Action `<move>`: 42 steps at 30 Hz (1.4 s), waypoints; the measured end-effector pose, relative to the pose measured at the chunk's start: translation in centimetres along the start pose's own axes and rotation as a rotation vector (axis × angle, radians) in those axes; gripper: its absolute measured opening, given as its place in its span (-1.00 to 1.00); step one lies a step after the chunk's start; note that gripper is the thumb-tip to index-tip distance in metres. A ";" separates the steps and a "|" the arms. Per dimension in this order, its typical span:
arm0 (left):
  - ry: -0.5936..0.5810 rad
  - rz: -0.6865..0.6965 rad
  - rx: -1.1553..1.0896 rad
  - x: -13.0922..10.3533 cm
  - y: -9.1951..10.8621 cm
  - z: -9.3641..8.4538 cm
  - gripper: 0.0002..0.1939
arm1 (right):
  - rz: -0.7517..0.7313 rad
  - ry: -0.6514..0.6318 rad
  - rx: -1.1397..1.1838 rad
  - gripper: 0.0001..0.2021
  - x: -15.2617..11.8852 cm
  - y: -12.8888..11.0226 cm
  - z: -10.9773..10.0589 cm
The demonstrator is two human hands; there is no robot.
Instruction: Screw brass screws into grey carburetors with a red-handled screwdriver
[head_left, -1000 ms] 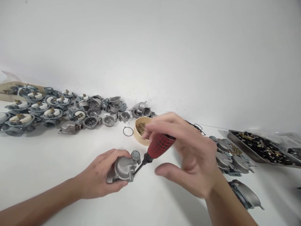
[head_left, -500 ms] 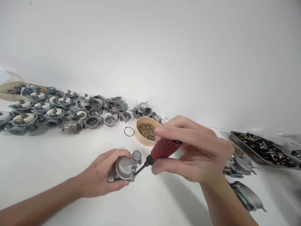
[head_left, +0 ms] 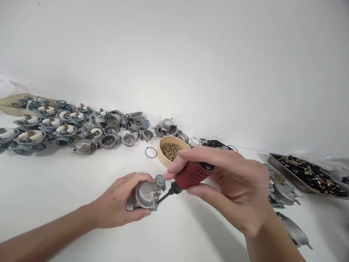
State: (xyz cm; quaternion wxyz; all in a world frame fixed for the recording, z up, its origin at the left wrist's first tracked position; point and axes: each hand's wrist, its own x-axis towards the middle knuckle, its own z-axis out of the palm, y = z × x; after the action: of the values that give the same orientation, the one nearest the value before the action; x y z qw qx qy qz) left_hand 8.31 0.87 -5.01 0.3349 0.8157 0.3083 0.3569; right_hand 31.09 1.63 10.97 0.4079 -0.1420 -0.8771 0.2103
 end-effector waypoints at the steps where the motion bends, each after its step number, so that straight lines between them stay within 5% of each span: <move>1: -0.002 -0.004 -0.004 0.0 0.0 0.0 -0.47 | -0.061 0.042 -0.040 -0.54 0.1 0.1 0.0; 4: -0.019 -0.022 -0.017 0.0 0.1 -0.1 -0.48 | -0.143 0.116 -0.179 -0.47 0.2 0.3 0.0; 8: -0.021 -0.025 -0.032 0.1 0.1 -0.1 -0.48 | -0.003 -0.015 -0.079 -0.53 0.1 0.1 -0.2; 13: -0.017 -0.030 -0.026 0.0 0.2 -0.1 -0.47 | -0.121 0.100 -0.139 -0.56 -0.1 0.2 -0.4; 18: -0.004 -0.011 -0.007 0.0 0.1 0.0 -0.48 | 0.062 -0.036 0.005 -0.63 -0.1 -0.1 -0.2; 22: -0.004 -0.005 -0.014 0.1 0.0 0.0 -0.48 | -0.133 0.100 -0.126 -0.50 0.1 0.3 0.0; 27: -0.003 -0.009 -0.011 0.0 0.0 0.0 -0.47 | 0.000 -0.003 -0.021 -0.59 0.2 0.3 -0.1; 31: -0.011 -0.011 -0.024 0.0 0.0 0.0 -0.47 | -0.139 0.108 -0.095 -0.49 0.1 0.3 -0.2; 36: -0.012 -0.018 -0.012 0.1 0.1 0.0 -0.46 | 0.044 -0.013 0.041 -0.62 -0.3 -0.4 -0.1; 42: 0.001 -0.006 0.011 0.0 0.0 0.0 -0.46 | -0.108 0.063 -0.100 -0.57 0.0 -0.1 0.0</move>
State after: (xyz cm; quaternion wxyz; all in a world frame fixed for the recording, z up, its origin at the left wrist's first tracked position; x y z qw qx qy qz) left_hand 8.33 0.84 -5.01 0.3314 0.8166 0.3127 0.3544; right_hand 31.11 1.51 11.04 0.4385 -0.1211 -0.8796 0.1392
